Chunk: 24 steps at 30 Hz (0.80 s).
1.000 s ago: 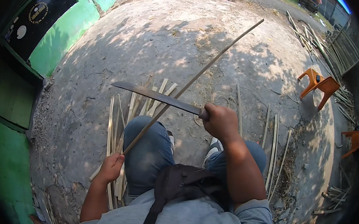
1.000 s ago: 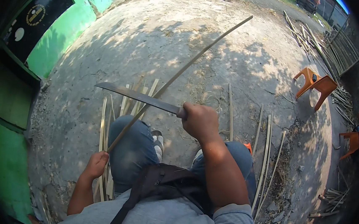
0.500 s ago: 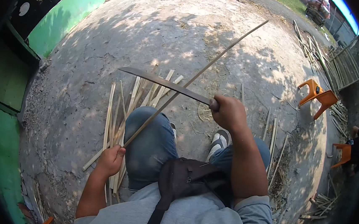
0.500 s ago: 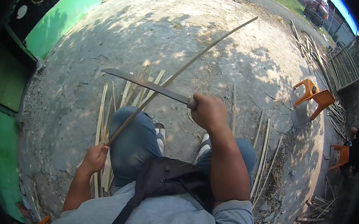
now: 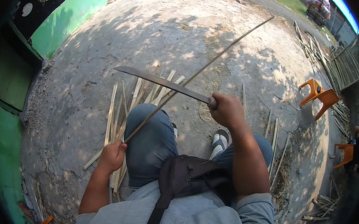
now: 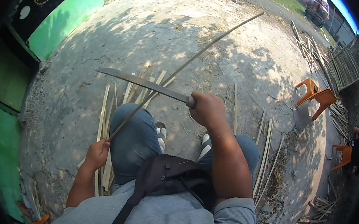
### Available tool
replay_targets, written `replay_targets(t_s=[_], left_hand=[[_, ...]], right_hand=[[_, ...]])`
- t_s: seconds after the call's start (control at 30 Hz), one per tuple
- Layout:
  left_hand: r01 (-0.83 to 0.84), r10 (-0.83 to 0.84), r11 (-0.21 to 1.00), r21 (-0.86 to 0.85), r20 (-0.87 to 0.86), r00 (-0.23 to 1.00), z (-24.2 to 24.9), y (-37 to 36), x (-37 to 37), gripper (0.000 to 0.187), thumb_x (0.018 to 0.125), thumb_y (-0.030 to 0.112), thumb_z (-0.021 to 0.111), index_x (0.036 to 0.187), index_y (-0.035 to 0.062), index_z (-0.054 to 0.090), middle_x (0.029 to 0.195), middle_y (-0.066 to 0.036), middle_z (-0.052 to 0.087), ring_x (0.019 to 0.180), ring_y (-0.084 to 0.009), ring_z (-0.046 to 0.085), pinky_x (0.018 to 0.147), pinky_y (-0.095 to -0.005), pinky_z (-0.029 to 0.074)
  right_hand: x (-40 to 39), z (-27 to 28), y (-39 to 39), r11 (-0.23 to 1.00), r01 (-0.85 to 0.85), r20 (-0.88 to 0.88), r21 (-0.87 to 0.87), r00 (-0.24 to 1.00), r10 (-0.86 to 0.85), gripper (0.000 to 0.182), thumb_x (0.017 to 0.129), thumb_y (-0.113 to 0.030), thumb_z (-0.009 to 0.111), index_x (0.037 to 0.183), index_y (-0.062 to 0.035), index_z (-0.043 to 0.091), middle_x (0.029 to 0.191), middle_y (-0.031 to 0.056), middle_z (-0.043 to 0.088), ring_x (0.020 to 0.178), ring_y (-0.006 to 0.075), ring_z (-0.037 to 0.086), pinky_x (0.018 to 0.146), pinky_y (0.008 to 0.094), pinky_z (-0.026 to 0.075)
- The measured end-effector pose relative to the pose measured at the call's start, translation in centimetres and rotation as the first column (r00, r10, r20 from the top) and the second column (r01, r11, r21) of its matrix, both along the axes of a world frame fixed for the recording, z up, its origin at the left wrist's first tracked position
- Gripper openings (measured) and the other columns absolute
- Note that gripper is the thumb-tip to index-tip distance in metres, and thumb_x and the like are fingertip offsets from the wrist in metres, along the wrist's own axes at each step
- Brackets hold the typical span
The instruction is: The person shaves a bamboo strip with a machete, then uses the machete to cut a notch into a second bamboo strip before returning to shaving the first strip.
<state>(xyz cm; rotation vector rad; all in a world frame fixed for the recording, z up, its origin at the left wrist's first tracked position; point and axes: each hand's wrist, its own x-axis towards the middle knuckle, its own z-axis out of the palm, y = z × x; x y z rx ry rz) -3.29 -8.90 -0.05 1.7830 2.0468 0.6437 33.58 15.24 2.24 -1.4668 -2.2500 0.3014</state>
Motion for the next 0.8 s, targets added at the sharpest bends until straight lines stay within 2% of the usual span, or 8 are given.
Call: replay_targets(t_s=[0.13,0.23,0.33,0.37,0.43,0.53,0.63,0.8], left_hand=[[-0.03,0.029,0.999,-0.016,-0.058,0.998,0.1,-0.1,0.1,0.05,0.108,0.044,0.053,0.082,0.0013,0.054,0.072,-0.027,0.061,0.074,-0.053,0.061,0.061,-0.0548,0.046],[-0.041,0.041,0.999,0.007,-0.116,0.992,0.0,-0.3,0.4,0.046,0.107,0.041,0.055,0.083,0.0018,0.054,0.072,-0.026,0.061,0.073,-0.053,0.061,0.06,-0.0562,0.046],[-0.056,0.074,0.995,0.086,-0.224,0.972,-0.9,-0.4,1.1,0.042,0.106,0.038,0.058,0.083,0.0033,0.054,0.07,-0.025,0.061,0.071,-0.0523,0.062,0.059,-0.0576,0.046],[-0.064,0.09,0.992,0.107,-0.258,0.962,-1.2,-0.5,1.5,0.041,0.105,0.038,0.059,0.083,0.0038,0.054,0.069,-0.025,0.061,0.07,-0.052,0.062,0.059,-0.0579,0.046],[-0.072,0.11,0.988,0.135,-0.299,0.948,-1.7,-0.6,1.6,0.039,0.104,0.037,0.061,0.083,0.0046,0.053,0.068,-0.024,0.061,0.069,-0.0513,0.062,0.058,-0.0583,0.046],[-0.074,0.119,0.986,0.151,-0.313,0.942,-2.2,-0.8,1.3,0.039,0.104,0.038,0.061,0.084,0.005,0.053,0.067,-0.024,0.061,0.068,-0.0508,0.063,0.057,-0.0583,0.046],[-0.067,0.117,0.983,0.169,-0.308,0.944,-2.3,-0.7,1.3,0.042,0.105,0.041,0.059,0.085,0.0048,0.053,0.067,-0.024,0.061,0.067,-0.0511,0.062,0.056,-0.0583,0.046],[-0.067,0.107,0.985,0.159,-0.257,0.96,-2.2,-0.8,1.2,0.047,0.106,0.047,0.055,0.086,0.0048,0.053,0.067,-0.024,0.06,0.067,-0.0512,0.062,0.056,-0.0581,0.046]], right_hand=[[1.8,0.8,1.4,0.979,0.184,-0.089,-0.085,0.978,-0.191,0.019,0.092,-0.029,0.068,0.091,-0.0103,0.071,0.086,0.0214,0.071,0.084,0.0443,0.069,0.073,0.0565,0.054],[2.1,0.7,0.9,0.983,0.171,-0.086,-0.061,0.981,-0.176,0.018,0.092,-0.028,0.068,0.091,-0.0109,0.072,0.086,0.02,0.072,0.085,0.0439,0.07,0.074,0.0559,0.054],[1.4,0.9,-0.8,0.998,0.037,-0.041,-0.053,0.998,-0.04,0.015,0.092,-0.027,0.069,0.09,-0.012,0.072,0.086,0.0187,0.072,0.085,0.0434,0.07,0.074,0.0547,0.054],[0.8,1.2,-1.6,0.999,-0.021,0.048,-0.045,0.999,0.023,0.014,0.091,-0.027,0.069,0.089,-0.0129,0.073,0.084,0.0179,0.072,0.084,0.043,0.07,0.074,0.054,0.054],[0.8,1.7,-1.7,0.997,-0.039,0.04,-0.064,0.998,0.041,0.015,0.091,-0.027,0.069,0.089,-0.0124,0.072,0.083,0.0181,0.071,0.084,0.0426,0.07,0.074,0.0539,0.054],[1.6,0.7,-0.1,0.999,-0.005,0.0,-0.039,1.0,0.005,0.015,0.09,-0.027,0.069,0.088,-0.0122,0.072,0.082,0.0184,0.071,0.084,0.0425,0.07,0.074,0.0543,0.054],[2.0,0.4,0.9,0.99,0.119,-0.009,-0.069,0.993,-0.12,0.015,0.089,-0.027,0.069,0.089,-0.0123,0.072,0.081,0.0189,0.07,0.083,0.0428,0.07,0.074,0.0549,0.054],[1.5,0.4,-0.3,0.999,0.04,0.002,-0.001,0.999,-0.04,0.015,0.089,-0.028,0.069,0.091,-0.0132,0.072,0.081,0.0183,0.071,0.082,0.0421,0.07,0.073,0.0545,0.054]])
